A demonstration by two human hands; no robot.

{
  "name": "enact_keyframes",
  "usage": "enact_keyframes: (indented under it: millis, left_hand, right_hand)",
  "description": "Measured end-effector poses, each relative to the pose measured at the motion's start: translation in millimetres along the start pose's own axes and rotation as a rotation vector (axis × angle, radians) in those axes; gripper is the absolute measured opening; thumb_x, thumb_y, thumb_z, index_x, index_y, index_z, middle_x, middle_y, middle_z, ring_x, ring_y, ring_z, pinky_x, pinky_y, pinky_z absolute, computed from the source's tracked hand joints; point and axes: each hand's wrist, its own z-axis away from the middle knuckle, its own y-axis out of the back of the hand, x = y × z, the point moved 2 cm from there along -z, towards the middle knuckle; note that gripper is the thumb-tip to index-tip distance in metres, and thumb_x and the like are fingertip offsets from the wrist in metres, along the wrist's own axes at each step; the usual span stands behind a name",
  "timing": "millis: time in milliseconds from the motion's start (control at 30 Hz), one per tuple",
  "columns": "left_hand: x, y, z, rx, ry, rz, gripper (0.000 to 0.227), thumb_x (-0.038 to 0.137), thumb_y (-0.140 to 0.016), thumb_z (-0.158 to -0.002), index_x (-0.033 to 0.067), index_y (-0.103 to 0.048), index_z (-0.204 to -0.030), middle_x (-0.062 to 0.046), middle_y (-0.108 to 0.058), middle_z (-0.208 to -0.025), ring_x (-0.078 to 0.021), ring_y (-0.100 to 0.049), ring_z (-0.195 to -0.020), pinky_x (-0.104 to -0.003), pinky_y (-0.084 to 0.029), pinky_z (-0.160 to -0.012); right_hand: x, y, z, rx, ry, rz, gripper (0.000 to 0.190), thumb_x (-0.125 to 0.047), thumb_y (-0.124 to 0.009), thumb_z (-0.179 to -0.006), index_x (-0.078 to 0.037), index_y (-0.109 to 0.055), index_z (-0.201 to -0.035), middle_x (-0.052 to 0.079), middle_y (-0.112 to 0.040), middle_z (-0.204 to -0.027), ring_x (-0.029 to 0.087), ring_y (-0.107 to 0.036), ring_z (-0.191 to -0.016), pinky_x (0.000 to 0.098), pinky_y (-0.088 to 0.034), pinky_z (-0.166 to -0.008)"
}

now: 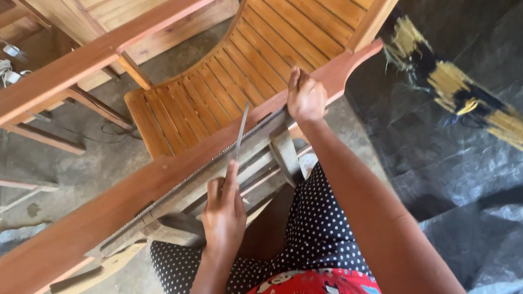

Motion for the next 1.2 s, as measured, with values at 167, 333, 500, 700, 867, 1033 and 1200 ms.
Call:
enact_keyframes:
  millis: [167,333,500,700,867,1033,1200]
  left_hand:
    - [-19,-17,46,-0.064,-0.013,-0.192,0.056,-0.005,-0.064,-0.094,0.0108,-0.057,-0.146,-0.016,-0.065,-0.106,-0.0229,-0.073,-0.072,-0.031,-0.064,-0.053]
    - [-9,-32,22,-0.126,-0.08,-0.342,0.065,-0.009,-0.062,-0.088,0.0117,-0.054,-0.15,-0.012,-0.066,-0.102,-0.0217,-0.068,-0.066,-0.03,-0.06,-0.047]
    - [4,-46,-2,-0.185,-0.094,-0.179,0.072,-0.01,-0.063,-0.085,0.0125,-0.051,-0.153,-0.017,-0.064,-0.104,-0.0197,-0.064,-0.056,-0.028,-0.057,-0.044]
    - [-19,-30,35,-0.083,-0.017,-0.125,0.06,-0.004,-0.064,-0.095,0.0106,-0.051,-0.152,-0.014,-0.064,-0.103,-0.0188,-0.067,-0.061,-0.028,-0.058,-0.043]
    - [3,-6,27,-0.09,-0.057,-0.273,0.066,-0.005,-0.066,-0.088,0.0092,-0.052,-0.15,-0.011,-0.062,-0.104,-0.0222,-0.068,-0.068,-0.033,-0.06,-0.052]
    - [4,-24,-1,-0.123,-0.07,-0.326,0.067,-0.004,-0.066,-0.086,0.0084,-0.054,-0.15,-0.013,-0.062,-0.105,-0.0241,-0.07,-0.072,-0.035,-0.061,-0.058]
    - [13,-25,-32,-0.016,-0.116,-0.189,0.061,-0.002,-0.067,-0.092,0.0108,-0.054,-0.151,-0.018,-0.064,-0.119,-0.0291,-0.074,-0.082,-0.034,-0.064,-0.065]
  right_hand:
    - [-5,0,-1,-0.027,-0.029,0.015,0.04,-0.034,-0.046,-0.108,-0.005,-0.068,-0.091,0.026,-0.069,-0.078,0.049,-0.066,-0.075,0.0572,-0.052,-0.071]
    - [-6,2,-1,-0.096,-0.085,0.024,0.041,-0.034,-0.045,-0.11,-0.005,-0.066,-0.09,0.025,-0.068,-0.077,0.047,-0.068,-0.073,0.0553,-0.054,-0.07]
    - [-11,9,1,-0.013,-0.008,-0.008,0.041,-0.033,-0.047,-0.108,-0.005,-0.069,-0.089,0.025,-0.069,-0.077,0.049,-0.066,-0.075,0.0567,-0.052,-0.069]
    - [-8,2,1,-0.032,-0.05,0.015,0.043,-0.035,-0.046,-0.108,-0.004,-0.07,-0.09,0.027,-0.068,-0.078,0.049,-0.067,-0.075,0.056,-0.053,-0.069]
    - [0,-6,0,-0.016,-0.044,0.028,0.045,-0.037,-0.043,-0.108,-0.007,-0.072,-0.09,0.025,-0.07,-0.077,0.048,-0.068,-0.075,0.0579,-0.052,-0.07]
    - [-1,-4,-1,-0.018,-0.089,0.083,0.046,-0.041,-0.043,-0.106,-0.009,-0.074,-0.093,0.025,-0.071,-0.079,0.047,-0.069,-0.075,0.0568,-0.053,-0.071]
    - [-9,0,-1,-0.067,-0.135,0.042,0.045,-0.041,-0.042,-0.107,-0.009,-0.073,-0.097,0.024,-0.072,-0.084,0.045,-0.07,-0.081,0.0539,-0.055,-0.076]
